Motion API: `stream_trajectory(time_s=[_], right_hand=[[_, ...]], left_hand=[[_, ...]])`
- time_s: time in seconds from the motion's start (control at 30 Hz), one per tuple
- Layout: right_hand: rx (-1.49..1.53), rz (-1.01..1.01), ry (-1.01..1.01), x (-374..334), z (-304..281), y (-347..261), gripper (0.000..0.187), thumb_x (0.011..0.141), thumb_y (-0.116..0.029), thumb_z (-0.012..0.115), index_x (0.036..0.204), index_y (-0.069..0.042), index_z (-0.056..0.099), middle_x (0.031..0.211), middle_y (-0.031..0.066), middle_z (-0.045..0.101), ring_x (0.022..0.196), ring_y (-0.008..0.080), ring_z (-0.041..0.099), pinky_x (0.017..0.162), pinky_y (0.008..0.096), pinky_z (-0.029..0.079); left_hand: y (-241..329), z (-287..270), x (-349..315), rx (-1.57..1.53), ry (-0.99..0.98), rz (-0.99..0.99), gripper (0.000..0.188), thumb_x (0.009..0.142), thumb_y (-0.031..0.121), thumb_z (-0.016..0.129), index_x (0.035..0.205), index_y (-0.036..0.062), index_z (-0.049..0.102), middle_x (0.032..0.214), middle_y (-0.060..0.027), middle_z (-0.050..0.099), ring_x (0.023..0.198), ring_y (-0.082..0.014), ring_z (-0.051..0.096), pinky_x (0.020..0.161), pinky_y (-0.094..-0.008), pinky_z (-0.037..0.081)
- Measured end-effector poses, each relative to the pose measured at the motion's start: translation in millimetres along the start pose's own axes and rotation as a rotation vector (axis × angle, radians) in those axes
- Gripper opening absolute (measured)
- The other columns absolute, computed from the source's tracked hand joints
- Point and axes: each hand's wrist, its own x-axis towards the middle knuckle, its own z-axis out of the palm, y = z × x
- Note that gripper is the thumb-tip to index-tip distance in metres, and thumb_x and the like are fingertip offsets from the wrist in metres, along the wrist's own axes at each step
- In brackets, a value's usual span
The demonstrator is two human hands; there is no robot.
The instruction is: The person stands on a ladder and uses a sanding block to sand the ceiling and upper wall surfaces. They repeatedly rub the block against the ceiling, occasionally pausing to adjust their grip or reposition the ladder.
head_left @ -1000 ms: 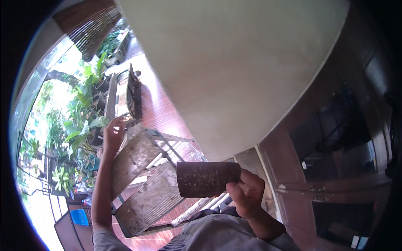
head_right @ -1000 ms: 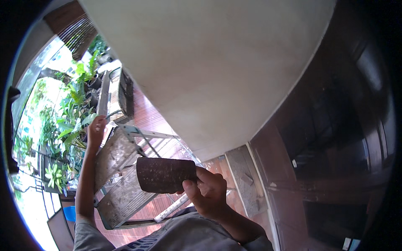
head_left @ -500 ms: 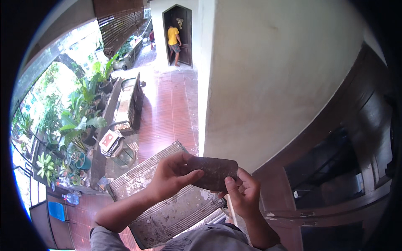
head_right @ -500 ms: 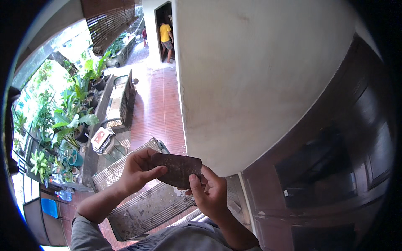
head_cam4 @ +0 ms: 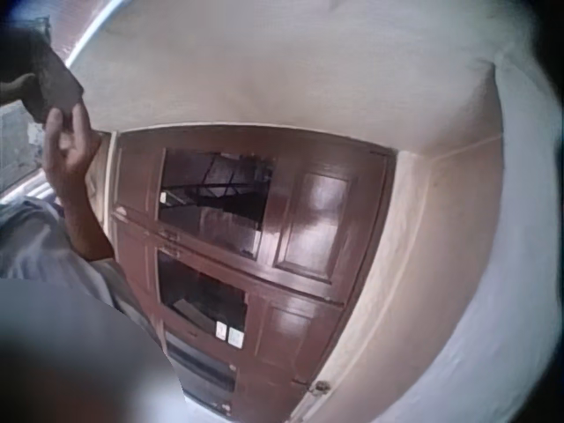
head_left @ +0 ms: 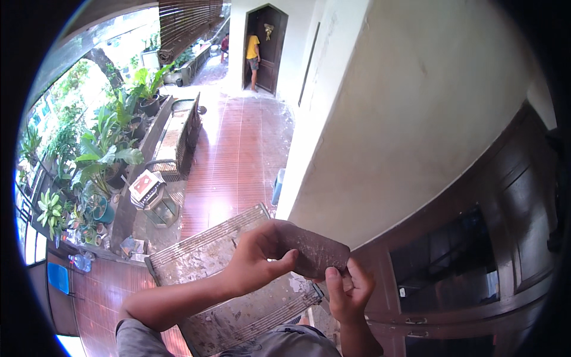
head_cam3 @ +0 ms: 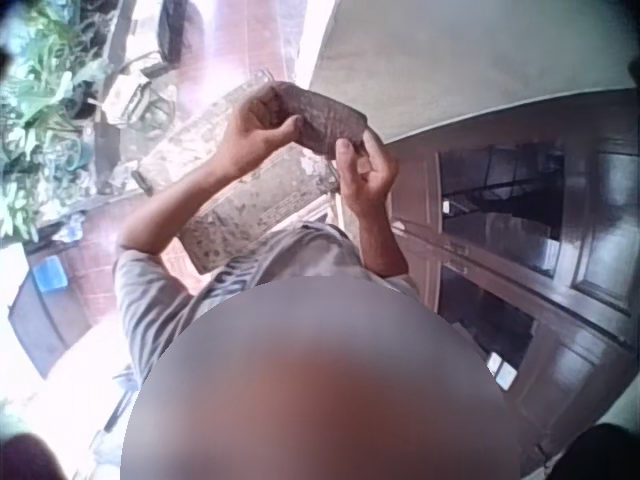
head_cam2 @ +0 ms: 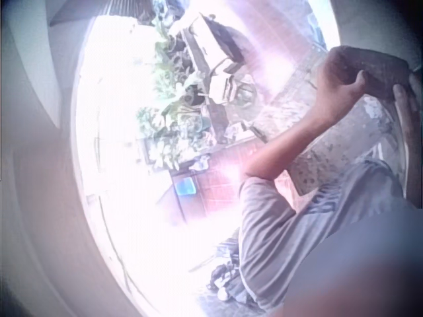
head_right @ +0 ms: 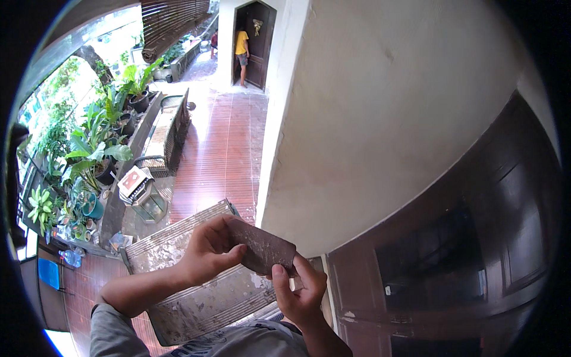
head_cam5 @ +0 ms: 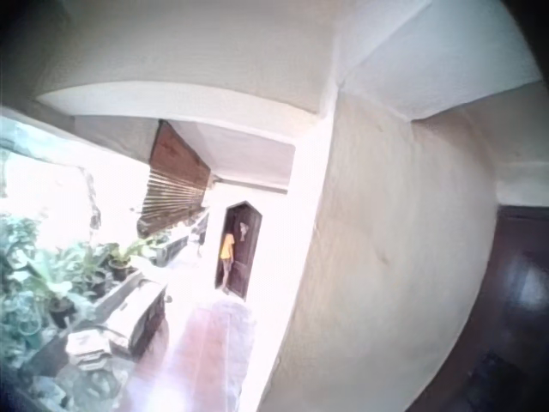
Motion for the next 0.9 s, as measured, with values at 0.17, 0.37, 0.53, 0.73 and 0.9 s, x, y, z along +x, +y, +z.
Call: stream_trajectory(time_s=[0.17, 0.37, 0.53, 0.73, 0.9], right_hand=[[0.09, 0.123, 0.027, 3.9, 10.0, -2.2, 0.02, 0.092, -0.002, 0.055, 0.104, 0.013, 0.057, 0.087, 0.0148, 0.068, 0.074, 0.0169, 0.069, 0.062, 0.0278, 0.059], [0.2, 0.115, 0.022, -0.3, 5.0, -28.6, 0.026, 0.093, -0.002, 0.053, 0.112, 0.016, 0.054, 0.094, 0.0171, 0.067, 0.073, 0.0165, 0.068, 0.063, 0.0262, 0.059], [0.191, 0.031, 0.062, -9.2, -5.3, -45.5, 0.029, 0.088, -0.002, 0.056, 0.108, 0.019, 0.056, 0.09, 0.0219, 0.068, 0.076, 0.0177, 0.067, 0.064, 0.0275, 0.055], [0.092, -0.084, 0.184, -19.1, -2.8, -34.4, 0.032, 0.082, -0.005, 0.063, 0.104, 0.018, 0.06, 0.088, 0.0256, 0.069, 0.075, 0.0193, 0.068, 0.067, 0.03, 0.054], [-0.038, -0.094, 0.188, -24.5, -8.9, -26.7, 0.031, 0.081, -0.008, 0.064, 0.104, 0.013, 0.063, 0.085, 0.0233, 0.07, 0.074, 0.0203, 0.07, 0.065, 0.0296, 0.054]], left_hand=[[7.3, 1.2, -1.0, 0.246, 0.042, 0.032, 0.037, 0.086, -0.002, 0.06, 0.121, -0.0079, 0.048, 0.109, -0.0136, 0.063, 0.104, -0.017, 0.061, 0.091, -0.031, 0.051], [16.7, 0.3, -8.0, -0.185, -0.078, -0.072, 0.038, 0.089, 0.002, 0.063, 0.123, -0.0061, 0.05, 0.114, -0.0146, 0.063, 0.104, -0.0182, 0.062, 0.091, -0.0338, 0.052], [17.4, -2.1, -11.3, -0.365, -0.164, -0.192, 0.017, 0.09, 0.007, 0.065, 0.102, -0.0048, 0.065, 0.097, -0.0114, 0.07, 0.09, -0.0168, 0.067, 0.084, -0.0316, 0.054], [16.9, -1.3, -14.9, -0.396, -0.248, -0.12, 0.015, 0.091, 0.003, 0.063, 0.101, -0.0068, 0.066, 0.1, -0.014, 0.07, 0.093, -0.0172, 0.066, 0.085, -0.0311, 0.053], [17.0, -2.9, -13.4, -0.409, -0.268, -0.11, 0.02, 0.092, 0.003, 0.06, 0.108, -0.009, 0.062, 0.106, -0.0169, 0.068, 0.097, -0.0189, 0.065, 0.088, -0.0315, 0.052]])
